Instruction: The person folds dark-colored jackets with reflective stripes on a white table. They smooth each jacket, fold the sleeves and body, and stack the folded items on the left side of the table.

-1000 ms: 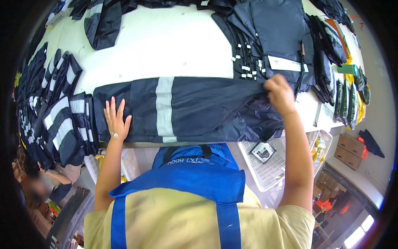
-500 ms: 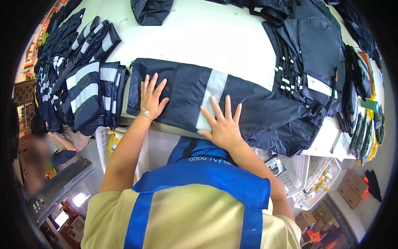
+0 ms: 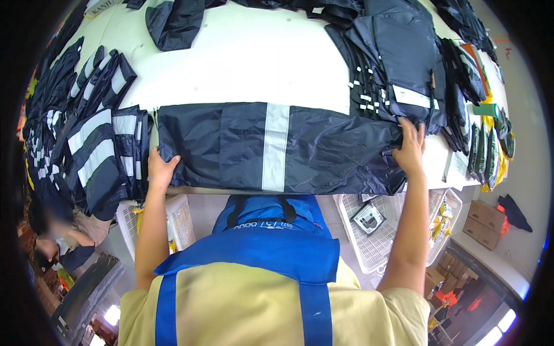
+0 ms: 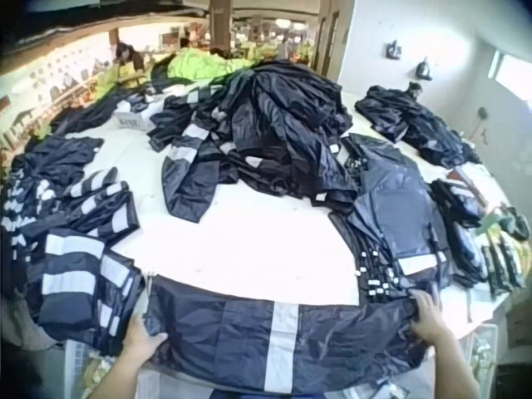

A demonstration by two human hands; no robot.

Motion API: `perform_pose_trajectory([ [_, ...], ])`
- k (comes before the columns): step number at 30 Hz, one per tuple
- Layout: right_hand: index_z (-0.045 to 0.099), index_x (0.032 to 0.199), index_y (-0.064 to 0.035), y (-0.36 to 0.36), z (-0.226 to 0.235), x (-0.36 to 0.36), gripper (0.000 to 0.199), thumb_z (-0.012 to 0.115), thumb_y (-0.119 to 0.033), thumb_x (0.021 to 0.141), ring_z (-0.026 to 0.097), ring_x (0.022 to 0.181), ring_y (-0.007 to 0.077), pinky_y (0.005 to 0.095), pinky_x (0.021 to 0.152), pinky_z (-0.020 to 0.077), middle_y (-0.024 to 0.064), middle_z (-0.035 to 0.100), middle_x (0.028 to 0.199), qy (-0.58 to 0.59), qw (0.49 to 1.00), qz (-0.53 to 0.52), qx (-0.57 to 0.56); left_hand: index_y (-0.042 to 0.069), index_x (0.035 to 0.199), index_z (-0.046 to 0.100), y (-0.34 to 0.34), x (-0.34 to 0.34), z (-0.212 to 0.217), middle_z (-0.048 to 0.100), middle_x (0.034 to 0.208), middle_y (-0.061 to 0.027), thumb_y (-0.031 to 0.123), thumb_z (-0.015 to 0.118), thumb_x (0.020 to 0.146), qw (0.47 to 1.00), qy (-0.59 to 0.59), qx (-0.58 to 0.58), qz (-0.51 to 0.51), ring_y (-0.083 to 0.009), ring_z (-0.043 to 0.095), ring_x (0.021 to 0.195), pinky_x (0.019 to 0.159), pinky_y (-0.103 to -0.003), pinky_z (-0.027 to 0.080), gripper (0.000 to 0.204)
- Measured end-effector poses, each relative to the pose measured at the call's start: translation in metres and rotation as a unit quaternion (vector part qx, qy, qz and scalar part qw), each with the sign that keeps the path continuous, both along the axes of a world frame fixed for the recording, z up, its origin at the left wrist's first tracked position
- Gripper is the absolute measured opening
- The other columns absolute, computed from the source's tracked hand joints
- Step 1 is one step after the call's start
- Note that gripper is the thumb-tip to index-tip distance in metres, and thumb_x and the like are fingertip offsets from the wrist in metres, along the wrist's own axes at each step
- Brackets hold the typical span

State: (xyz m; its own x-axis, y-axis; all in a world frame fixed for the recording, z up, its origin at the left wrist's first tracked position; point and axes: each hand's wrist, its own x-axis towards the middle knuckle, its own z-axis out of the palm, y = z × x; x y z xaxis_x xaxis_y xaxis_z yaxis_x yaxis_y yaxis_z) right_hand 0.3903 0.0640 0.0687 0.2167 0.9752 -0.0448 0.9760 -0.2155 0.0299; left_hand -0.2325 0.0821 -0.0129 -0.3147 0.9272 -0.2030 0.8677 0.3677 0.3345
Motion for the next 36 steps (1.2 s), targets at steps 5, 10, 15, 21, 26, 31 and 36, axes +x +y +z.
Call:
perform_pose_trajectory([
  [5, 0.062, 0.09, -0.0148, 0.029, 0.036, 0.031, 0.035, 0.056, 0.005, 0.062, 0.052, 0.104, 0.0289, 0.0453, 0.104, 0.0297, 0.005, 0.06, 0.09, -0.106, 0.981, 0.134, 0.091, -0.006, 0.107, 0.055, 0.006, -0.002, 0.002, 0.064, 0.099, -0.018, 0.011, 0.077, 0.072, 0.954, -0.286, -0.046, 0.075, -0.0273, 0.063, 0.09, 0.082, -0.035, 0.048, 0.045],
  [10, 0.054, 0.122, -0.0211, 0.068, 0.045, 0.022, 0.056, 0.051, 0.006, 0.074, 0.037, 0.13, 0.0326, 0.0643, 0.101, 0.0258, 0.0069, 0.049, 0.134, -0.212, 0.974, -0.03, 0.077, -0.001, 0.107, 0.056, -0.003, 0.038, -0.003, 0.064, 0.095, -0.0083, 0.005, 0.073, 0.075, 0.944, -0.321, -0.002, 0.077, -0.0172, 0.06, 0.084, 0.079, -0.03, 0.048, 0.037],
  [15, 0.047, 0.128, 0.0023, 0.041, 0.032, -0.227, 0.058, 0.06, 0.0, 0.072, 0.039, 0.129, 0.0381, 0.0459, 0.109, 0.0285, 0.0251, 0.045, 0.134, 0.259, 0.943, 0.105, 0.179, -0.003, 0.103, 0.055, -0.004, 0.044, 0.004, 0.065, 0.095, -0.0192, 0.014, 0.076, 0.074, 0.974, -0.218, 0.012, 0.057, -0.0296, 0.064, 0.087, 0.08, -0.036, 0.048, 0.04],
  [21, 0.023, 0.142, 0.0093, -0.011, -0.073, -0.359, 0.074, 0.063, -0.02, 0.087, 0.017, 0.141, 0.0416, 0.0422, 0.115, 0.0191, 0.029, 0.017, 0.151, 0.471, 0.866, 0.163, -0.042, -0.002, 0.12, 0.051, 0.0, 0.035, 0.007, 0.063, 0.107, -0.0151, 0.005, 0.074, 0.073, 0.92, -0.383, -0.032, 0.079, -0.0254, 0.061, 0.097, 0.086, -0.034, 0.047, 0.052],
  [26, 0.013, 0.147, 0.006, 0.032, -0.048, -0.387, 0.071, 0.043, -0.035, 0.097, 0.011, 0.144, 0.0329, 0.0373, 0.116, 0.0105, 0.024, 0.014, 0.154, 0.719, 0.695, -0.011, 0.024, -0.002, 0.133, 0.042, 0.002, 0.034, 0.012, 0.058, 0.118, -0.0134, -0.006, 0.072, 0.071, 0.914, -0.401, -0.005, 0.06, -0.0201, 0.057, 0.106, 0.093, -0.03, 0.045, 0.068],
  [31, 0.019, 0.148, 0.0013, 0.038, -0.08, -0.389, 0.067, 0.038, -0.04, 0.098, 0.021, 0.141, 0.0281, 0.0358, 0.114, 0.0173, 0.0188, 0.021, 0.153, 0.797, 0.601, -0.051, 0.008, 0.002, 0.148, 0.019, 0.012, 0.059, 0.103, 0.057, 0.12, -0.0164, -0.005, 0.069, 0.073, 0.814, -0.573, -0.09, 0.021, -0.0242, 0.06, 0.102, 0.09, -0.032, 0.047, 0.09],
  [36, 0.031, 0.143, -0.002, 0.049, -0.025, -0.327, 0.075, 0.037, -0.059, 0.095, 0.041, 0.128, 0.0266, 0.0398, 0.108, 0.0328, 0.0176, 0.037, 0.144, 0.876, 0.382, -0.29, -0.048, -0.002, 0.147, 0.014, 0.025, 0.172, 0.133, 0.059, 0.096, -0.0236, 0.012, 0.064, 0.078, 0.88, -0.332, -0.093, -0.328, -0.0336, 0.063, 0.083, 0.077, -0.041, 0.051, 0.087],
])
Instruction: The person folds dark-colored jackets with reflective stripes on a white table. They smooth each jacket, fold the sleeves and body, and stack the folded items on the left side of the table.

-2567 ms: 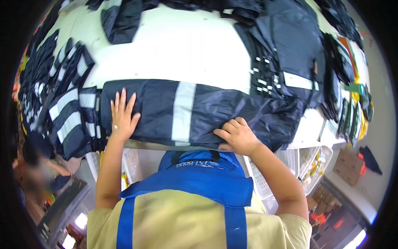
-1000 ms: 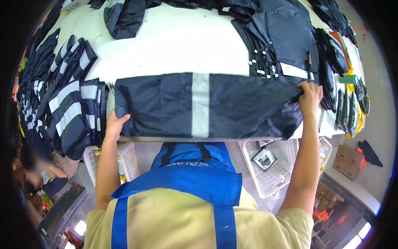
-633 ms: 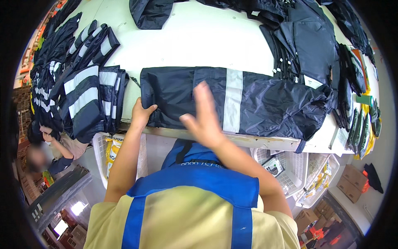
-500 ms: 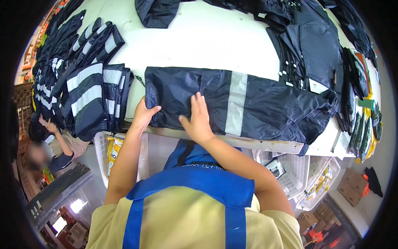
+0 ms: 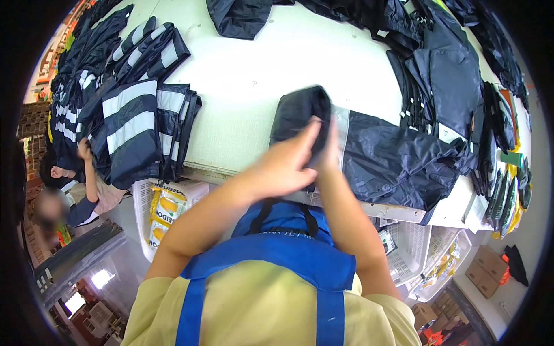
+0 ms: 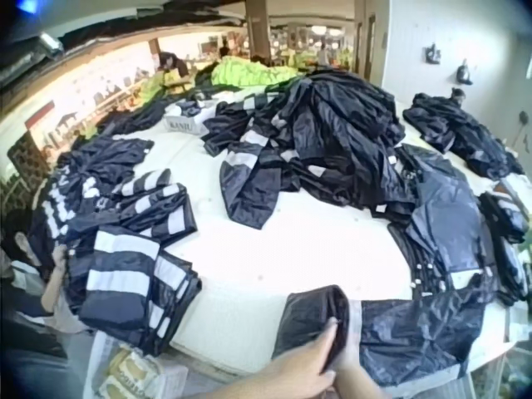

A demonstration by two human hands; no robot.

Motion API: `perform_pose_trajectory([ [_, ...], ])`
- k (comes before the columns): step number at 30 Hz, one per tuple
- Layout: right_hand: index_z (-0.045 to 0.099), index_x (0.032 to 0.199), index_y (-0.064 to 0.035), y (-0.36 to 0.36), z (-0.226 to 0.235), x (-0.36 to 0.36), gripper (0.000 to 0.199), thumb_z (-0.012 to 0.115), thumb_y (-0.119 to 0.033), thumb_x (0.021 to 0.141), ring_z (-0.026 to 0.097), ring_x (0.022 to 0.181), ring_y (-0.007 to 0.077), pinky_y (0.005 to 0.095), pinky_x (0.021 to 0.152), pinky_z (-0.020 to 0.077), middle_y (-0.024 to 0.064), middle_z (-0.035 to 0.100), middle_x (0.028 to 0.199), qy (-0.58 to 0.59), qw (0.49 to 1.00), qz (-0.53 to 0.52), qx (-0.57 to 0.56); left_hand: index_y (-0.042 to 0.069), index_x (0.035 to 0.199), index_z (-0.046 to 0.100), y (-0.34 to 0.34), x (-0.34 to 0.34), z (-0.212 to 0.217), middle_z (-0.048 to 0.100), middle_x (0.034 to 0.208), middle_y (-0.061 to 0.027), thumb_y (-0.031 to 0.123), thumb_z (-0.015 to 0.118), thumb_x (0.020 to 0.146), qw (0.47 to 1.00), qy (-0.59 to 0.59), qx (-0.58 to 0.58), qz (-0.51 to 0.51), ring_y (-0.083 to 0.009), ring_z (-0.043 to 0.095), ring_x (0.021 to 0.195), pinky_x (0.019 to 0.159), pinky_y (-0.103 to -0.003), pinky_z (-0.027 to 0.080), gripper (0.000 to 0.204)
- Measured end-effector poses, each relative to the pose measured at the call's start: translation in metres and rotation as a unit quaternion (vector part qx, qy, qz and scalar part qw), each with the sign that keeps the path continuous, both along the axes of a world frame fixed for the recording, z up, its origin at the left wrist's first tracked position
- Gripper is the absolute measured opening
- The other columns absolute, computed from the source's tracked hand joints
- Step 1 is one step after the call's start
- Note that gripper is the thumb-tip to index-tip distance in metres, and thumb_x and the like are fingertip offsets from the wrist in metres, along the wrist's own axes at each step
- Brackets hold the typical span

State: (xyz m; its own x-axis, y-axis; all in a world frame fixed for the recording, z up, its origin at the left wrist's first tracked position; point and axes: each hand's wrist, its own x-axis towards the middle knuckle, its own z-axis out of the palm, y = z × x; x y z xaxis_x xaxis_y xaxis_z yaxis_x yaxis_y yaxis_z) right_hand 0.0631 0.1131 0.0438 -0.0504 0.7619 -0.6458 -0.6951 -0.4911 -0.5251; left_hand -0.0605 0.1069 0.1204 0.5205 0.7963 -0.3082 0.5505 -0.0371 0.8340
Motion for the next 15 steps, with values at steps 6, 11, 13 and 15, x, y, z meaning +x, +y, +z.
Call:
perform_pose_trajectory([
  [6, 0.027, 0.144, -0.002, 0.002, -0.022, 0.085, 0.077, 0.069, -0.019, 0.083, 0.047, 0.123, 0.0332, 0.0387, 0.103, 0.0366, 0.0252, 0.045, 0.135, -0.486, 0.855, 0.145, 0.109, -0.004, 0.122, 0.051, -0.021, 0.094, -0.091, 0.054, 0.115, -0.0254, 0.015, 0.059, 0.085, 0.993, 0.064, 0.088, -0.035, -0.0361, 0.056, 0.105, 0.089, -0.044, 0.046, 0.042],
  [11, 0.027, 0.143, 0.0026, 0.006, -0.046, 0.083, 0.079, 0.07, -0.018, 0.081, 0.041, 0.129, 0.0374, 0.0392, 0.108, 0.0322, 0.0277, 0.042, 0.137, -0.626, 0.74, 0.163, 0.183, 0.003, 0.125, 0.054, -0.042, 0.023, -0.083, 0.045, 0.138, -0.0194, 0.023, 0.059, 0.087, 0.943, -0.092, 0.318, 0.038, -0.0373, 0.041, 0.128, 0.104, -0.047, 0.034, 0.044],
  [13, 0.023, 0.143, 0.0058, 0.003, -0.042, 0.07, 0.079, 0.069, -0.016, 0.082, 0.037, 0.132, 0.0384, 0.0388, 0.11, 0.0289, 0.0288, 0.036, 0.141, -0.624, 0.74, 0.17, 0.186, 0.004, 0.139, 0.041, -0.047, 0.006, -0.088, 0.031, 0.147, -0.023, 0.031, 0.061, 0.086, 0.946, 0.051, 0.306, 0.098, -0.0417, 0.031, 0.135, 0.109, -0.052, 0.026, 0.063],
  [15, 0.018, 0.144, 0.0075, -0.005, -0.049, 0.045, 0.081, 0.067, -0.013, 0.082, 0.035, 0.133, 0.0398, 0.0394, 0.111, 0.0279, 0.0312, 0.033, 0.142, -0.626, 0.731, 0.188, 0.196, 0.01, 0.146, 0.032, -0.053, 0.001, -0.108, 0.012, 0.155, -0.0217, 0.045, 0.062, 0.083, 0.955, 0.146, 0.253, 0.039, -0.0412, 0.013, 0.142, 0.113, -0.054, 0.014, 0.078],
])
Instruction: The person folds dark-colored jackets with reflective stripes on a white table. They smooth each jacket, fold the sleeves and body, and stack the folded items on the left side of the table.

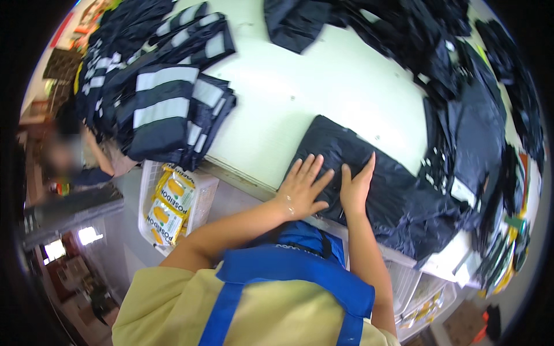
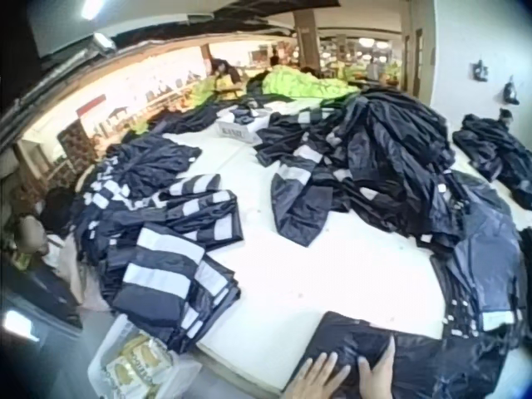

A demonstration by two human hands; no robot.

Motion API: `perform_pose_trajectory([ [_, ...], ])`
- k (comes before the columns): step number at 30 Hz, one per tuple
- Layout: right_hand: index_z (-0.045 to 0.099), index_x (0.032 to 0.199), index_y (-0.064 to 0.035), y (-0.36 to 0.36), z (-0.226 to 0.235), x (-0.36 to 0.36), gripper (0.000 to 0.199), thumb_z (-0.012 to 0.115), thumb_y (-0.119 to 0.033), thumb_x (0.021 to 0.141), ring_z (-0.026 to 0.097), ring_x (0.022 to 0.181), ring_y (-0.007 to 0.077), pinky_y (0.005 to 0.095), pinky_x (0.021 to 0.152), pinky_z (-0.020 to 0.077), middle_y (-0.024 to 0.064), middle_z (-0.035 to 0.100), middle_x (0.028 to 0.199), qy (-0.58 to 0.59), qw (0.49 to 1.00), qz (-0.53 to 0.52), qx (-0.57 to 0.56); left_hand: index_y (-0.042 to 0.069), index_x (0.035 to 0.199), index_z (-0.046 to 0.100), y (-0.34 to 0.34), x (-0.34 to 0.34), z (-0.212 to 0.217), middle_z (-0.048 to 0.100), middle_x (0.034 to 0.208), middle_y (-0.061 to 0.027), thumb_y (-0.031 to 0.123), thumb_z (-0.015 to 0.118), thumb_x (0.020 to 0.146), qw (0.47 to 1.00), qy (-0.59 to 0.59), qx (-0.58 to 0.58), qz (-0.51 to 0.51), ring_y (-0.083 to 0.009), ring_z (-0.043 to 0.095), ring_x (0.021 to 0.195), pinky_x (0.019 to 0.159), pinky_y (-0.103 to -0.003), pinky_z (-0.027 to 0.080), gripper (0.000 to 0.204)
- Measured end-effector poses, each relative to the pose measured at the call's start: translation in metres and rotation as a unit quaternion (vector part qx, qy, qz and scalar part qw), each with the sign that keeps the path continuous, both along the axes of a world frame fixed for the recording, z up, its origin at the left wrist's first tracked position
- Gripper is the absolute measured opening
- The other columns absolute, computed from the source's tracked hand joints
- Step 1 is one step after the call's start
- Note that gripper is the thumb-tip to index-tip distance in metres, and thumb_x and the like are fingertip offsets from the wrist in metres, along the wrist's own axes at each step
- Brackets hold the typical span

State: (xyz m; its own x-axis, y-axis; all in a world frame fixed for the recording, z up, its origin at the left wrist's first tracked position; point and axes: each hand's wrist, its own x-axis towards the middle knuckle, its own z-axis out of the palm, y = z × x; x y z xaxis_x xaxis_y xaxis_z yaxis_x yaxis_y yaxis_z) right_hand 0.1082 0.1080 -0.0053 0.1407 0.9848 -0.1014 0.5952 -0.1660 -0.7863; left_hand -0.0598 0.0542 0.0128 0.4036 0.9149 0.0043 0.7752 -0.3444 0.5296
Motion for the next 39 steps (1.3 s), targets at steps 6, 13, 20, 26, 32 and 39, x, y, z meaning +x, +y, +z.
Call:
perform_pose_trajectory([
  [6, 0.019, 0.142, 0.0101, 0.017, 0.054, -0.042, 0.08, 0.067, -0.011, 0.081, 0.041, 0.121, 0.0418, 0.0458, 0.105, 0.0317, 0.03, 0.038, 0.133, -0.201, 0.96, 0.106, 0.165, 0.011, 0.143, 0.037, -0.007, -0.019, -0.007, 0.022, 0.153, -0.0156, 0.047, 0.064, 0.08, 0.998, 0.033, 0.048, 0.038, -0.0386, 0.016, 0.142, 0.113, -0.054, 0.016, 0.077],
  [13, 0.028, 0.139, 0.0091, 0.022, 0.095, -0.265, 0.076, 0.066, -0.032, 0.087, 0.039, 0.129, 0.0289, 0.0393, 0.108, 0.0299, 0.0234, 0.04, 0.137, 0.472, 0.799, 0.254, -0.271, 0.009, 0.137, 0.044, -0.003, -0.009, -0.035, 0.034, 0.149, -0.014, 0.042, 0.039, 0.095, 0.993, -0.004, 0.101, 0.057, -0.0378, 0.03, 0.136, 0.107, -0.053, 0.028, 0.054],
  [20, 0.058, 0.109, 0.0043, 0.045, 0.082, -0.377, 0.04, 0.073, -0.02, 0.08, 0.06, 0.097, 0.0245, 0.0345, 0.088, 0.0468, 0.0147, 0.063, 0.107, 0.481, 0.748, 0.155, -0.43, 0.009, 0.137, 0.043, -0.012, -0.003, -0.063, 0.042, 0.143, -0.0108, 0.042, 0.043, 0.094, 0.947, -0.304, -0.02, 0.103, -0.0305, 0.038, 0.132, 0.107, -0.049, 0.03, 0.054],
  [26, 0.059, 0.1, 0.0046, 0.052, 0.082, -0.382, 0.029, 0.07, -0.011, 0.079, 0.065, 0.082, 0.0254, 0.0371, 0.077, 0.0544, 0.0149, 0.065, 0.094, 0.541, 0.672, 0.162, -0.479, 0.009, 0.137, 0.043, -0.013, -0.002, -0.066, 0.045, 0.14, -0.0116, 0.043, 0.05, 0.09, 0.944, -0.312, -0.015, 0.106, -0.0302, 0.039, 0.131, 0.108, -0.05, 0.028, 0.059],
  [32, 0.062, 0.096, 0.0022, 0.093, 0.118, -0.225, 0.023, 0.066, -0.013, 0.08, 0.066, 0.069, 0.0222, 0.0331, 0.066, 0.0567, 0.0129, 0.067, 0.085, 0.441, 0.738, 0.195, -0.472, 0.003, 0.127, 0.052, -0.009, -0.018, -0.034, 0.05, 0.132, -0.0186, 0.036, 0.063, 0.082, 0.984, -0.069, 0.153, 0.06, -0.0405, 0.041, 0.125, 0.109, -0.051, 0.028, 0.057],
  [39, 0.057, 0.122, 0.0044, 0.154, 0.118, 0.042, 0.065, 0.077, -0.01, 0.062, 0.06, 0.102, 0.0207, 0.0334, 0.095, 0.0423, 0.0097, 0.065, 0.111, 0.191, 0.785, 0.393, -0.439, 0.01, 0.126, 0.055, -0.007, -0.004, -0.057, 0.054, 0.132, -0.0123, 0.037, 0.049, 0.09, 0.911, -0.392, -0.065, 0.11, -0.0297, 0.045, 0.127, 0.109, -0.041, 0.031, 0.045],
])
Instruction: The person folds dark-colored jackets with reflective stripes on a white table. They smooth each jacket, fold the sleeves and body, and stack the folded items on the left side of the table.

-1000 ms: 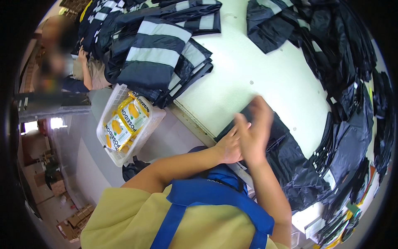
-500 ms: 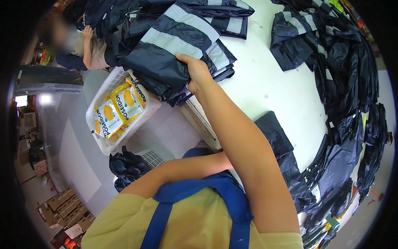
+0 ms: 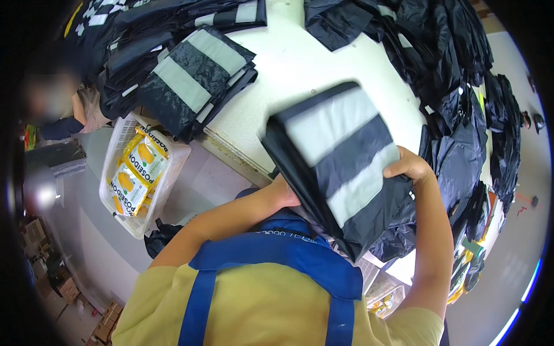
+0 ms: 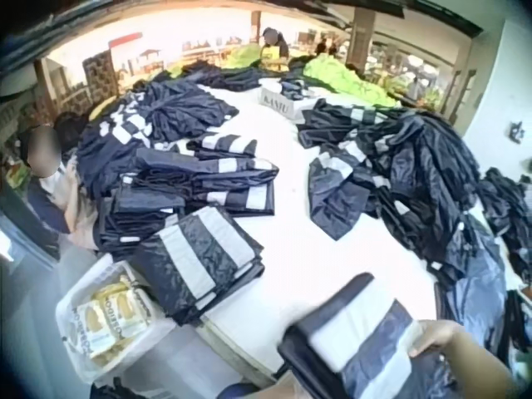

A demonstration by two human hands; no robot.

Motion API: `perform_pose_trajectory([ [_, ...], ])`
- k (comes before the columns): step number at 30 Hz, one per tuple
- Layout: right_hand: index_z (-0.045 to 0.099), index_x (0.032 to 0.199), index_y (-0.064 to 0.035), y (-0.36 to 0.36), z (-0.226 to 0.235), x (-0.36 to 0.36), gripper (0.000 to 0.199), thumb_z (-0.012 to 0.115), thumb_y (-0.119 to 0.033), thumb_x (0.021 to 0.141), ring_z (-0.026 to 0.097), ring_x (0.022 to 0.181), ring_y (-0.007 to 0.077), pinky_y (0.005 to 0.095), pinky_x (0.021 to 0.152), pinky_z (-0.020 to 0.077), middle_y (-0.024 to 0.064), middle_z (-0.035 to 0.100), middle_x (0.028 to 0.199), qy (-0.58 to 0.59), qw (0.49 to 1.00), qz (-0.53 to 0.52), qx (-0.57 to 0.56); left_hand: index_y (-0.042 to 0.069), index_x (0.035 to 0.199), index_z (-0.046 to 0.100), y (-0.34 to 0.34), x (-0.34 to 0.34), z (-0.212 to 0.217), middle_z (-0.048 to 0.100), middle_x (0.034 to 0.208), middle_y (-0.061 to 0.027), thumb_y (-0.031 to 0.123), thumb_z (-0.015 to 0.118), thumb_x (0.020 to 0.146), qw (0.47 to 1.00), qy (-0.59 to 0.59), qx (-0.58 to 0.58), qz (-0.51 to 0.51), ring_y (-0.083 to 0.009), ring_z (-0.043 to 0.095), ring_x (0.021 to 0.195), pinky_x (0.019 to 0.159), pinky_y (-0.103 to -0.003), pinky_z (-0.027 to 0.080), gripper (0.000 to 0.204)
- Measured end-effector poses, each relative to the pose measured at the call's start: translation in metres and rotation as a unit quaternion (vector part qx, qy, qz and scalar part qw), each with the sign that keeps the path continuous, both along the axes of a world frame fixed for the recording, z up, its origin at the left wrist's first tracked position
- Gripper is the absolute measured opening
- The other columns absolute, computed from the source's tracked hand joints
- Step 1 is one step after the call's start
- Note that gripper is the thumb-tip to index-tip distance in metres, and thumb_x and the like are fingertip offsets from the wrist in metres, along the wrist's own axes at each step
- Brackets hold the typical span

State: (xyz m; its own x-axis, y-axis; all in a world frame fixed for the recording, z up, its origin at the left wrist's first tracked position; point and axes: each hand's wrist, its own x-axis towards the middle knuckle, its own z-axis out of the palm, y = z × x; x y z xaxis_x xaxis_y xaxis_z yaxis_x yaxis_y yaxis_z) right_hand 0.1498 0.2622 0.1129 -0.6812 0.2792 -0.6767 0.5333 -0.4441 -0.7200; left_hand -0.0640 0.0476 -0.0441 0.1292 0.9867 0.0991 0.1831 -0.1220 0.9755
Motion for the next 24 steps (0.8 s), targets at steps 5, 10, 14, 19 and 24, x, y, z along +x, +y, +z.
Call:
perform_pose_trajectory([
  [5, 0.051, 0.132, -0.0022, -0.01, -0.017, 0.022, 0.077, 0.075, -0.001, 0.059, 0.053, 0.111, 0.0192, 0.0282, 0.103, 0.0328, 0.0078, 0.061, 0.12, -0.179, 0.974, 0.098, 0.094, 0.014, 0.13, 0.052, -0.004, -0.034, 0.035, 0.052, 0.134, -0.0098, 0.028, 0.052, 0.089, 0.938, 0.323, 0.093, -0.083, -0.0293, 0.044, 0.128, 0.112, -0.041, 0.03, 0.044],
  [10, 0.05, 0.131, 0.0006, -0.008, -0.006, -0.006, 0.074, 0.076, -0.011, 0.063, 0.051, 0.119, 0.0251, 0.0306, 0.105, 0.0327, 0.0162, 0.059, 0.126, -0.135, 0.945, 0.192, 0.23, 0.008, 0.081, 0.065, -0.03, -0.093, 0.072, 0.067, 0.085, -0.0099, 0.0, 0.054, 0.067, 0.962, 0.197, 0.08, 0.172, -0.0297, 0.063, 0.088, 0.093, -0.047, 0.045, 0.02],
  [14, 0.048, 0.131, 0.0032, -0.011, -0.015, -0.006, 0.074, 0.075, -0.015, 0.065, 0.052, 0.117, 0.0315, 0.0327, 0.102, 0.0364, 0.0212, 0.058, 0.124, -0.187, 0.92, 0.214, 0.269, 0.023, 0.126, 0.057, 0.031, -0.032, 0.123, 0.042, 0.139, -0.0147, 0.025, 0.061, 0.082, 0.934, 0.299, 0.196, -0.01, -0.0397, 0.036, 0.129, 0.108, -0.053, 0.026, 0.045],
  [19, 0.04, 0.136, 0.0018, -0.055, 0.009, 0.0, 0.082, 0.077, -0.029, 0.069, 0.046, 0.125, 0.0366, 0.0403, 0.105, 0.0347, 0.0214, 0.049, 0.135, -0.338, 0.795, 0.089, 0.495, 0.043, 0.135, 0.047, 0.038, 0.003, 0.071, 0.009, 0.158, -0.0122, 0.054, 0.068, 0.076, 0.894, 0.42, 0.117, -0.107, -0.0464, -0.002, 0.142, 0.11, -0.064, 0.002, 0.064],
  [24, 0.044, 0.14, -0.0225, -0.173, -0.028, -0.003, 0.067, 0.064, -0.047, 0.081, 0.013, 0.14, 0.0468, 0.0714, 0.104, 0.0072, 0.0151, 0.023, 0.153, -0.269, 0.711, -0.032, 0.649, 0.046, 0.137, 0.044, 0.04, 0.011, 0.066, 0.006, 0.158, -0.0137, 0.057, 0.067, 0.076, 0.87, 0.467, 0.095, -0.127, -0.049, -0.003, 0.141, 0.109, -0.065, 0.002, 0.066],
])
